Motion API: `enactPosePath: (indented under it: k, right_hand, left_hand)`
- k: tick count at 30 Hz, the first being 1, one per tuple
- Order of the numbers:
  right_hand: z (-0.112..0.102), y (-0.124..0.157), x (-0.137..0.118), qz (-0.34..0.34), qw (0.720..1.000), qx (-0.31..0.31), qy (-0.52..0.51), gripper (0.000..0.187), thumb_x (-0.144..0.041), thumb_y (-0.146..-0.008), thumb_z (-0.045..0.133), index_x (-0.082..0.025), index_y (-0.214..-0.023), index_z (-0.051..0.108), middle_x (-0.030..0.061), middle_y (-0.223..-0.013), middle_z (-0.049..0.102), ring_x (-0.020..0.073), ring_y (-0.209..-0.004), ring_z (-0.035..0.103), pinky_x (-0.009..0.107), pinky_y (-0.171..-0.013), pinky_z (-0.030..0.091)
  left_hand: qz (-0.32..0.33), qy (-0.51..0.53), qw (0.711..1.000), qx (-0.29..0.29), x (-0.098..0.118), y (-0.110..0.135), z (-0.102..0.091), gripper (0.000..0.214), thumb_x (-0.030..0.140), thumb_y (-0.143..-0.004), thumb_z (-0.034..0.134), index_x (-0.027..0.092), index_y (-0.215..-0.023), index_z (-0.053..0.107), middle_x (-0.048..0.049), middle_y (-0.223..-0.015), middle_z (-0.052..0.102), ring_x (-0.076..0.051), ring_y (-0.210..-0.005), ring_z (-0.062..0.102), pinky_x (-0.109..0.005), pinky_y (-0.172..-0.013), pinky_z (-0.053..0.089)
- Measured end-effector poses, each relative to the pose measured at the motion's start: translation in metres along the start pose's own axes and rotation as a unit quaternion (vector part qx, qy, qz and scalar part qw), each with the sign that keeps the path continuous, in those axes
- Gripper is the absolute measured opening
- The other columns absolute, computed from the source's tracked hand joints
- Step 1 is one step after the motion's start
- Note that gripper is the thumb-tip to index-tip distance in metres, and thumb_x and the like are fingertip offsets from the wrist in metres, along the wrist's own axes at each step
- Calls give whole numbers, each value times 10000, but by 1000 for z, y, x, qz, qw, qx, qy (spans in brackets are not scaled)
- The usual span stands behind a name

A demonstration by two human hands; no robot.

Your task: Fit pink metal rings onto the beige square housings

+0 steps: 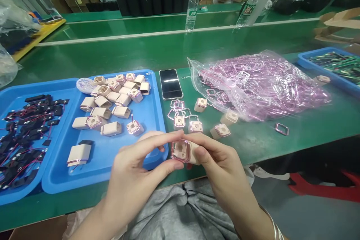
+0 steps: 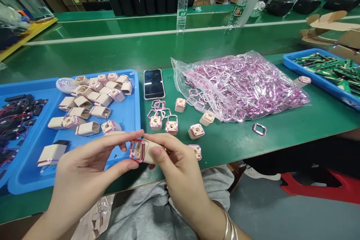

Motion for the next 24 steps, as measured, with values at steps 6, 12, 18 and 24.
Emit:
enactPosePath:
  k: [6,12,18,24]
  right_hand:
    - [1,0,3,50,996,-52,-53,202,-399,-1018,611,-354,-1156,751,21,-1097,735,207,-1026,668,321,-969,523]
    - [5,2,6,54,992,-66,-98,183,-416,-1002,640,-335,-1102,770,1,-980,741,147,-893,671,235,-887,533]
    - [11,1,12,95,971,-67,-208,232,-366,-975,699,-324,-1202,677,-11,-880,709,87,-729,625,133,-644,496]
    - [9,6,19,97,971,-32,-217,191,-361,-1012,645,-267,-1178,630,3,-842,702,75,-657,586,128,-603,485]
  left_hand:
    - [24,1,999,-40,3,0,-1,389,184,-843,774,425,-1141,708,81,-1154,705,-111,-1096,649,-147,-979,519]
    - [56,-49,997,-30,10,4,-4,396,239,-831,794,435,-1159,691,101,-1153,708,-103,-1119,651,-126,-990,504]
    - [102,-139,983,-61,20,3,-1,339,263,-855,769,366,-1169,689,96,-1153,731,-97,-1087,669,-115,-992,483]
    - [101,-135,982,-83,14,-3,5,306,253,-869,749,356,-1153,696,74,-1095,751,-119,-998,695,-158,-887,528]
Point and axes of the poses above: each hand's wrist, its own y-axis away from the middle knuckle, its own z-axis out of the palm, x = y × z, the point moved 4 cm from there along -y, towards the middle knuckle
